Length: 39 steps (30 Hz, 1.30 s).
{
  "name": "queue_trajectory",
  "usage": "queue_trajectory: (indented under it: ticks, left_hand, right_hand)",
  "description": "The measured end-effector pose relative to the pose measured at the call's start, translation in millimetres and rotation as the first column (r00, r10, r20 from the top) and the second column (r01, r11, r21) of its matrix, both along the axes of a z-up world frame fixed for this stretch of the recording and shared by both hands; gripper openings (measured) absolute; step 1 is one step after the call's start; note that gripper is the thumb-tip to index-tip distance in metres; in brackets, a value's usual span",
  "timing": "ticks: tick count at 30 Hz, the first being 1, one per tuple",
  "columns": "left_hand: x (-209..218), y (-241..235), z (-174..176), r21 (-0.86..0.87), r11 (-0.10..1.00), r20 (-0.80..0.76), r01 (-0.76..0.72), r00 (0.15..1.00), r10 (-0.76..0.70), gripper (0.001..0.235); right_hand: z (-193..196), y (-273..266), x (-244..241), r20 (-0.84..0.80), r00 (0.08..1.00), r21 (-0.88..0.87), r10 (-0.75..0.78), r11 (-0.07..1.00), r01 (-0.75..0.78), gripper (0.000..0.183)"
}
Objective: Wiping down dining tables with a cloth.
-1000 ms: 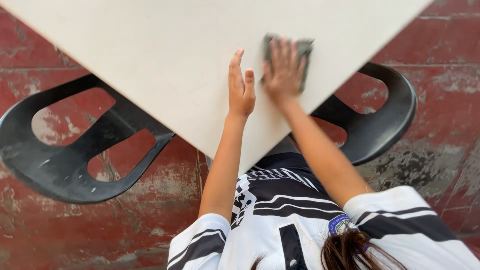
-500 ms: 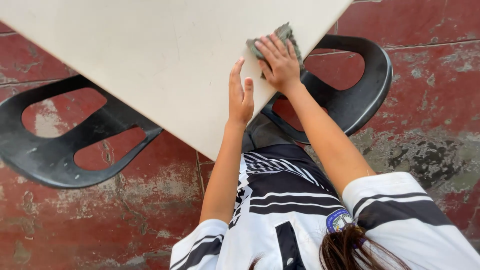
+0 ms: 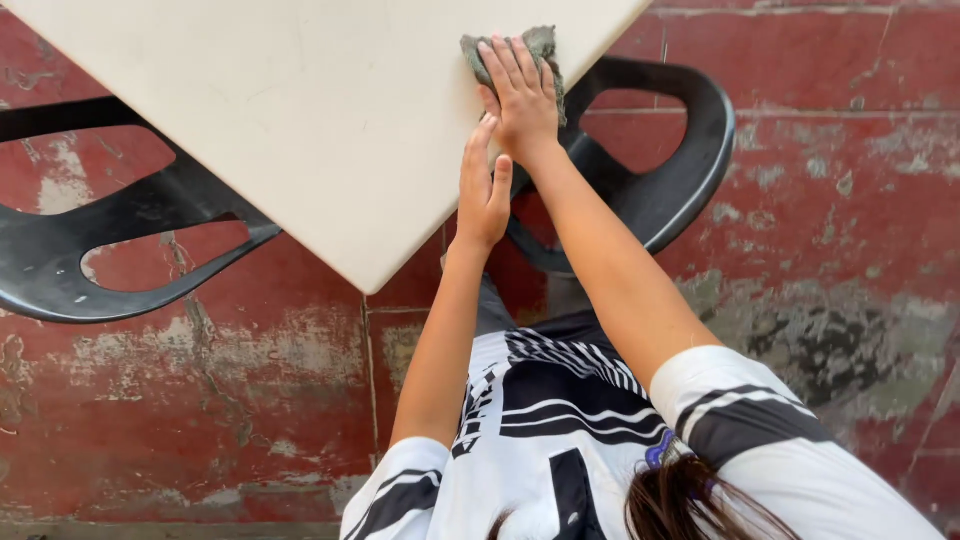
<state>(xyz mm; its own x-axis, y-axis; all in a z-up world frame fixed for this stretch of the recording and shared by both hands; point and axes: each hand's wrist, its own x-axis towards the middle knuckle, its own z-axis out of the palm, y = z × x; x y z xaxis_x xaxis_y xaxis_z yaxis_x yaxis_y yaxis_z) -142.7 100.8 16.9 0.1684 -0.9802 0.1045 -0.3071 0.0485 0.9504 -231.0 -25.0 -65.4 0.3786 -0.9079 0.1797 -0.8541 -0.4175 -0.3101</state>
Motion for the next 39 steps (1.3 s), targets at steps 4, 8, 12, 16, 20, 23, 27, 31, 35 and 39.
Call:
queue_trajectory:
  ticks: [4,8,12,16,20,23,27,31,35,39]
  left_hand:
    - [-38.1,-42.3,-22.8,0.02,0.997,-0.009,-0.08,0.997,0.081,0.054]
    - [-115.3,-125.3,-55.0,-0.006,0.982,-0.005,-0.187,0.982,0.187,0.054]
    - [-189.3,-205.0,-67.4,-0.04,0.94,0.069,-0.339,0.938,0.341,0.058]
    - [-243.6,-279.3,-73.3,-0.028,0.897,0.044,-0.442,0.896,0.443,0.059]
    - [-259.7,-303.1,-78.4,0.055,0.839,0.116,-0.542,0.838,0.533,0.061]
    - [-269.2,-316.0,-78.4,0.063,0.823,0.083,-0.565,0.825,0.559,0.063]
    - [-270.7,-325.4,-65.6,0.092,0.791,0.074,-0.605,0.796,0.601,0.064]
    - [-273.4,-324.7,-54.9,0.126,0.775,0.039,-0.619,0.784,0.62,0.064]
    - [-263.1,-344.1,-53.1,0.124,0.767,0.021,-0.63,0.774,0.633,0.063]
    - [-242.8,-379.8,-58.3,0.075,0.776,-0.033,-0.627,0.776,0.63,0.061]
  right_hand:
    - [2.5,-45.3,-44.5,0.044,0.998,-0.052,0.048,0.998,-0.045,0.051]
    - [-7.5,-136.0,-118.2,0.011,0.998,-0.061,0.055,0.997,-0.054,0.051]
    - [-5.3,-238.2,-186.9,-0.046,0.998,-0.035,0.053,0.998,-0.055,0.052]
    - [-3.4,-291.6,-229.9,-0.035,0.993,-0.037,0.112,0.993,-0.113,0.052]
    - [-5.8,-296.4,-231.6,-0.082,0.982,-0.031,0.169,0.985,-0.172,0.054]
    - [1.7,-309.7,-233.0,-0.132,0.968,0.002,0.215,0.976,-0.217,0.056]
    - [22.8,-325.2,-226.3,-0.186,0.938,0.114,0.293,0.954,-0.276,0.059]
    - [19.4,-345.4,-224.8,-0.18,0.908,0.068,0.379,0.926,-0.373,0.057]
    - [29.6,-367.9,-206.3,-0.193,0.89,0.132,0.414,0.909,-0.394,0.057]
    - [35.9,-402.0,-177.7,-0.193,0.875,0.192,0.445,0.891,-0.411,0.058]
